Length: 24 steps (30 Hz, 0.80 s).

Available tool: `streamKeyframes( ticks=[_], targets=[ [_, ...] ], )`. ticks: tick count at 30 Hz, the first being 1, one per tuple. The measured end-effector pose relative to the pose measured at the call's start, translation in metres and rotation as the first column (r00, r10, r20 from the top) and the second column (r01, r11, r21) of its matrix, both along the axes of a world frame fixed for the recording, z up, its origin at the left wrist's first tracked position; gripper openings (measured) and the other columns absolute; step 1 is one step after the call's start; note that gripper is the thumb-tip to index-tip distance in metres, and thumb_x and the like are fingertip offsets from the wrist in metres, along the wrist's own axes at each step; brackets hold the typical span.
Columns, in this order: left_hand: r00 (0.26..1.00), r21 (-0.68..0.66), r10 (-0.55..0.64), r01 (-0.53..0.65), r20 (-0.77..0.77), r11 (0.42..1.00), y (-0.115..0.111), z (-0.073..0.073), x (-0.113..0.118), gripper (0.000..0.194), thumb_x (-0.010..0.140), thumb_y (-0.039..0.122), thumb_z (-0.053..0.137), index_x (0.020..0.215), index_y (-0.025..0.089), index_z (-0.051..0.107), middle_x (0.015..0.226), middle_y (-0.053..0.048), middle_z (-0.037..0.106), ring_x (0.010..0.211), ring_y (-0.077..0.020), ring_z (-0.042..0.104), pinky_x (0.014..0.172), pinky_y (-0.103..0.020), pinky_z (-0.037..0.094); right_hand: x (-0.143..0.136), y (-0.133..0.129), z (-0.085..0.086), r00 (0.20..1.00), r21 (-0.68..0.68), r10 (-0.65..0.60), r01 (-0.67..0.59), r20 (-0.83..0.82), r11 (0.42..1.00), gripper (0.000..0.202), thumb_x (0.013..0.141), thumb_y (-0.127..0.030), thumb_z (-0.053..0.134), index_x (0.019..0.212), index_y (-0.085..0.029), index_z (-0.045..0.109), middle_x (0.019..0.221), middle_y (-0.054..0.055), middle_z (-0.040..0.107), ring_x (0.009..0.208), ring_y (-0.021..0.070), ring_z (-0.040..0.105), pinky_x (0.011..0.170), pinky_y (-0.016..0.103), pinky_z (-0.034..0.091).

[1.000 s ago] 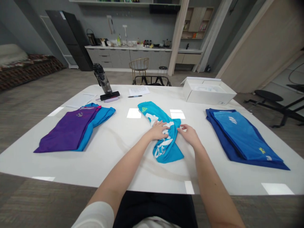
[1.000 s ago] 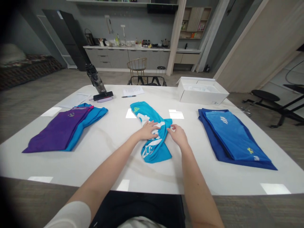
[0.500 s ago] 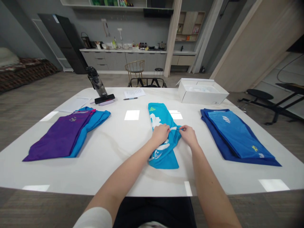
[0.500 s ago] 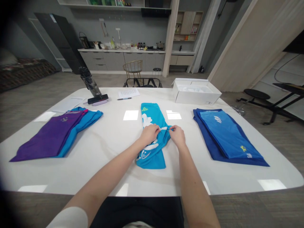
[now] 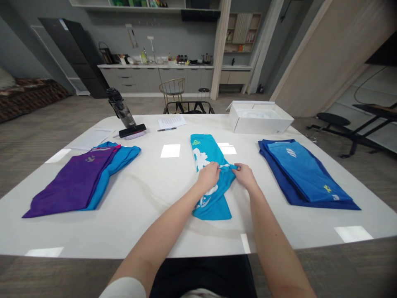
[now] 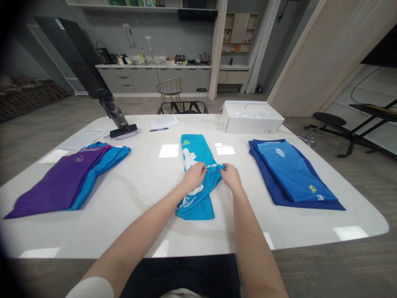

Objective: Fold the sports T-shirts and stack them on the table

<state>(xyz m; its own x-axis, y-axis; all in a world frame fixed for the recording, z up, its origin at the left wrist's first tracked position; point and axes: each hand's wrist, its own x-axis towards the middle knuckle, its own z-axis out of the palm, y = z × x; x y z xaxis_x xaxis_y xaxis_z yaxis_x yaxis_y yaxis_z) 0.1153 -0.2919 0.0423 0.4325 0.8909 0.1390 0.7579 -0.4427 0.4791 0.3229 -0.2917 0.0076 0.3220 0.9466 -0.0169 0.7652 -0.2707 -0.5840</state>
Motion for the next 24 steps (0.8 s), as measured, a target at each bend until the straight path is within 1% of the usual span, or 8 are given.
streamKeyframes(
  ticks=[3, 6, 10, 13, 15, 17, 20, 24],
  targets=[
    [0.942, -0.004, 0.197, -0.204, 0.273, 0.979, 0.011, 0.003, -0.041, 0.017, 0.103, 0.032, 0.043, 0.101, 0.024, 0.058, 0.101, -0.005, 0.07, 0.095, -0.0215, 0.066, 0.084, -0.033, 0.05, 0.0, -0.002, 0.0, 1.0, 0.0, -0.006, 0.006, 0.017, 1.0, 0.045, 0.087, -0.028, 0.062, 0.13, -0.015, 0.069, 0.1, 0.011, 0.075, 0.094, 0.026, 0.069, 0.085, 0.033, 0.05],
    [0.82, -0.053, 0.434, -0.449, 0.372, 0.892, 0.02, 0.004, -0.103, 0.015, 0.102, 0.031, 0.042, 0.097, 0.024, 0.054, 0.087, -0.003, 0.066, 0.082, -0.0208, 0.064, 0.075, -0.031, 0.047, -0.002, -0.004, 0.002, 0.999, 0.013, -0.012, 0.012, 0.03, 1.0, 0.049, 0.087, -0.026, 0.059, 0.135, -0.017, 0.065, 0.103, 0.011, 0.074, 0.095, 0.0274, 0.068, 0.084, 0.035, 0.05],
    [0.741, -0.166, 0.648, -0.626, 0.174, 0.761, 0.018, -0.005, -0.184, 0.011, 0.096, 0.03, 0.049, 0.09, 0.023, 0.055, 0.082, -0.005, 0.065, 0.084, -0.0253, 0.064, 0.074, -0.034, 0.045, -0.008, -0.007, 0.005, 0.999, -0.017, 0.004, -0.003, 0.045, 1.0, 0.05, 0.085, -0.019, 0.056, 0.134, -0.02, 0.067, 0.101, 0.01, 0.074, 0.096, 0.0272, 0.068, 0.083, 0.034, 0.05],
    [0.775, -0.143, 0.632, -0.623, 0.025, 0.769, 0.003, -0.007, -0.21, 0.007, 0.091, 0.028, 0.056, 0.091, 0.021, 0.059, 0.09, -0.008, 0.068, 0.092, -0.0287, 0.065, 0.079, -0.037, 0.047, -0.014, -0.008, 0.005, 0.994, -0.015, 0.09, -0.09, 0.056, 0.996, 0.048, 0.087, -0.021, 0.057, 0.134, -0.02, 0.066, 0.103, 0.01, 0.072, 0.097, 0.0257, 0.067, 0.084, 0.033, 0.049],
    [0.813, 0.072, 0.582, -0.582, 0.028, 0.81, -0.01, -0.002, -0.2, 0.017, 0.091, 0.025, 0.055, 0.106, 0.02, 0.061, 0.108, -0.012, 0.067, 0.104, -0.0301, 0.063, 0.088, -0.04, 0.047, -0.019, -0.007, 0.006, 0.983, 0.015, 0.17, -0.171, 0.065, 0.985, 0.048, 0.09, -0.03, 0.06, 0.136, -0.017, 0.065, 0.108, 0.011, 0.071, 0.1, 0.0255, 0.067, 0.087, 0.032, 0.049],
    [0.893, 0.244, 0.449, -0.433, -0.014, 0.868, -0.02, 0.007, -0.17, 0.024, 0.095, 0.026, 0.052, 0.117, 0.021, 0.06, 0.119, -0.012, 0.065, 0.113, -0.0301, 0.06, 0.096, -0.043, 0.045, -0.026, -0.007, 0.006, 0.97, 0.024, 0.234, -0.236, 0.073, 0.972, 0.048, 0.091, -0.038, 0.063, 0.134, -0.016, 0.067, 0.109, 0.012, 0.07, 0.1, 0.0253, 0.067, 0.088, 0.032, 0.048],
    [0.979, 0.185, 0.118, -0.087, -0.164, 0.979, -0.023, 0.017, -0.104, 0.026, 0.099, 0.037, 0.052, 0.12, 0.024, 0.061, 0.122, -0.011, 0.064, 0.117, -0.03, 0.058, 0.1, -0.044, 0.044, -0.035, -0.007, 0.01, 0.955, 0.006, 0.29, -0.291, 0.065, 0.957, 0.034, 0.09, -0.037, 0.065, 0.115, -0.018, 0.076, 0.101, 0.009, 0.073, 0.096, 0.0239, 0.068, 0.086, 0.03, 0.048],
    [0.977, 0.08, 0.007, 0.011, -0.212, 0.997, -0.007, 0.016, -0.034, 0.045, 0.092, 0.046, 0.066, 0.124, 0.015, 0.061, 0.127, -0.021, 0.061, 0.119, -0.0373, 0.057, 0.097, -0.047, 0.045, -0.043, -0.01, 0.016, 0.919, 0.061, 0.393, -0.391, -0.027, 0.918, 0.019, 0.086, -0.024, 0.063, 0.097, -0.021, 0.078, 0.098, 0.005, 0.076, 0.088, 0.0208, 0.069, 0.086, 0.029, 0.049]
  ],
)
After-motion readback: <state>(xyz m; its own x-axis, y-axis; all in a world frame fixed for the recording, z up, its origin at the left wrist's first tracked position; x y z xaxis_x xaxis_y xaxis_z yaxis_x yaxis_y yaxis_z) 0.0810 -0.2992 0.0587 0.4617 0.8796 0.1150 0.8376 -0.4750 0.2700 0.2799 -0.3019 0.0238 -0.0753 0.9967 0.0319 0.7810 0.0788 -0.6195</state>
